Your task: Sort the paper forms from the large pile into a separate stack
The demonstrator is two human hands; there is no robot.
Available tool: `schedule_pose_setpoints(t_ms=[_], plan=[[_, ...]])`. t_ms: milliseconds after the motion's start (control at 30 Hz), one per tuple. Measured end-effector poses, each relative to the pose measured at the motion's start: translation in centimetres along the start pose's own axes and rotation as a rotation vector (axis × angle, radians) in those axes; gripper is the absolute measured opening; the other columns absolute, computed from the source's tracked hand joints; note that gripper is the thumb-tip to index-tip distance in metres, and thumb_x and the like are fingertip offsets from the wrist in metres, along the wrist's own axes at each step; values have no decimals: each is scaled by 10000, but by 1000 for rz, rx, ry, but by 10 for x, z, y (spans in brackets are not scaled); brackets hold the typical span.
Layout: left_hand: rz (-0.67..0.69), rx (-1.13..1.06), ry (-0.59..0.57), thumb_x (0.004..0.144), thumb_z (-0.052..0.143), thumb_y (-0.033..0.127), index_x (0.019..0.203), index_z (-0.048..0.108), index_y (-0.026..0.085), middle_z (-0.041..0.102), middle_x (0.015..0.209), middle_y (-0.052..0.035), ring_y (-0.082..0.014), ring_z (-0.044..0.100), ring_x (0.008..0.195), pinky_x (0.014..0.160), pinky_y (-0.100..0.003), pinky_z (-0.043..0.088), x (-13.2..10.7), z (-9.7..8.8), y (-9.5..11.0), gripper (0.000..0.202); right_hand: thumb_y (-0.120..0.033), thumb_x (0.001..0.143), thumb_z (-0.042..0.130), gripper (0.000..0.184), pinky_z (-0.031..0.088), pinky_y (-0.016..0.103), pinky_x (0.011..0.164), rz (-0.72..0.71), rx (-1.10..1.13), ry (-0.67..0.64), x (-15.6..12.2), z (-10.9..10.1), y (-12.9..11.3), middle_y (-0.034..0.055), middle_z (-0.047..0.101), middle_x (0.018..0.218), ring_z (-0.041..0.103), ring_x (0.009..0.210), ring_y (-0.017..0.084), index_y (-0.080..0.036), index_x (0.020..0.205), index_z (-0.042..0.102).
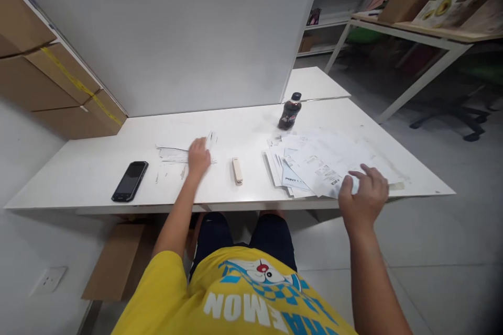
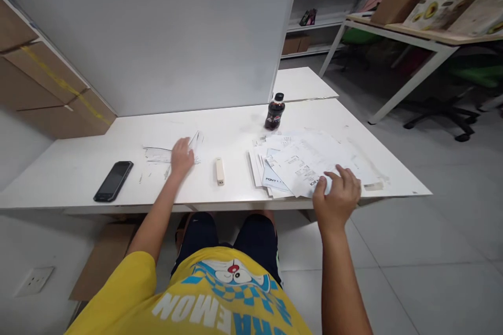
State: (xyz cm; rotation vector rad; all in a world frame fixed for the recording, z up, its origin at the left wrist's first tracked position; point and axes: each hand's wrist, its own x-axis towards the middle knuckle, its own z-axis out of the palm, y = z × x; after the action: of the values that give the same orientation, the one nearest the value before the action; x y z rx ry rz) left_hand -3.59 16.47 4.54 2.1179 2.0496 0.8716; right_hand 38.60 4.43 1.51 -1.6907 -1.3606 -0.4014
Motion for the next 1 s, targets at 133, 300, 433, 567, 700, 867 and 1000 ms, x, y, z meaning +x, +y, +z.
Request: schedule_pose_setpoints(t_ms=[133, 300, 433, 567, 700, 867, 1000], plan=[[-169, 189, -21, 900, 445, 199, 1150, 606, 76, 617, 1197, -226, -340, 469, 1241, 1070, -464, 302, 6, -20, -51, 322, -292, 923, 437, 249, 496, 515, 976, -217, 261, -223, -23, 10, -53, 133, 718, 1072, 652, 1088, 291, -221, 982, 669], [-184, 166, 46, 968, 366, 274, 942, 640, 156, 658, 1015, -183, -312, 541, 1080, 974, -421, 365, -5, -24, -50, 299, -341, 962, 444, 401, 526, 470, 976, -392, 486, -621, -63, 43, -136, 138, 576, 1383, 581, 1236, 280, -227, 1333, 547], [-181, 118, 103, 979, 370, 282, 941, 649, 151, 672, 995, -172, -280, 586, 1046, 960, -388, 401, -23, -26, -40, 310, -373, 972, 433, 548, 578, 443, 842, -381, 388, -817, -74, 73, -179, 213, 314, 1568, 558, 1261, 328, -168, 1478, 377], [-254, -125, 277, 986, 361, 412, 941, 667, 149, 694, 926, -150, -274, 651, 955, 869, -370, 485, -72, -31, -13, 406, -328, 984, 384, 516, 586, 388, 719, -396, 390, -912, -67, 96, -200, 209, 319, 1567, 641, 1128, 307, -187, 1480, 379], [-524, -734, 656, 950, 411, 576, 994, 659, 134, 709, 958, -133, -264, 668, 1014, 870, -351, 527, -118, -37, 22, 508, -384, 947, 430, 519, 534, 501, 897, -281, 582, -872, -65, 105, -212, 216, 358, 1546, 538, 1262, 346, -159, 1414, 466], [-496, -909, 339, 860, 625, 474, 1053, 610, 152, 707, 1000, -103, -239, 670, 997, 860, -331, 536, -132, -35, 26, 375, -676, 925, 254, 658, 501, 528, 965, 252, 1148, -840, -77, 86, -198, 159, 630, 1296, 597, 1185, 312, -218, 1258, 588], [-505, -767, 202, 823, 651, 343, 1010, 546, 175, 707, 953, -86, -209, 689, 812, 729, -308, 543, -135, -18, 27, 272, -830, 790, 391, 731, 537, 481, 922, 830, 1506, -955, -83, 56, -174, 104, 693, 1197, 645, 1114, 304, -252, 1165, 634]])
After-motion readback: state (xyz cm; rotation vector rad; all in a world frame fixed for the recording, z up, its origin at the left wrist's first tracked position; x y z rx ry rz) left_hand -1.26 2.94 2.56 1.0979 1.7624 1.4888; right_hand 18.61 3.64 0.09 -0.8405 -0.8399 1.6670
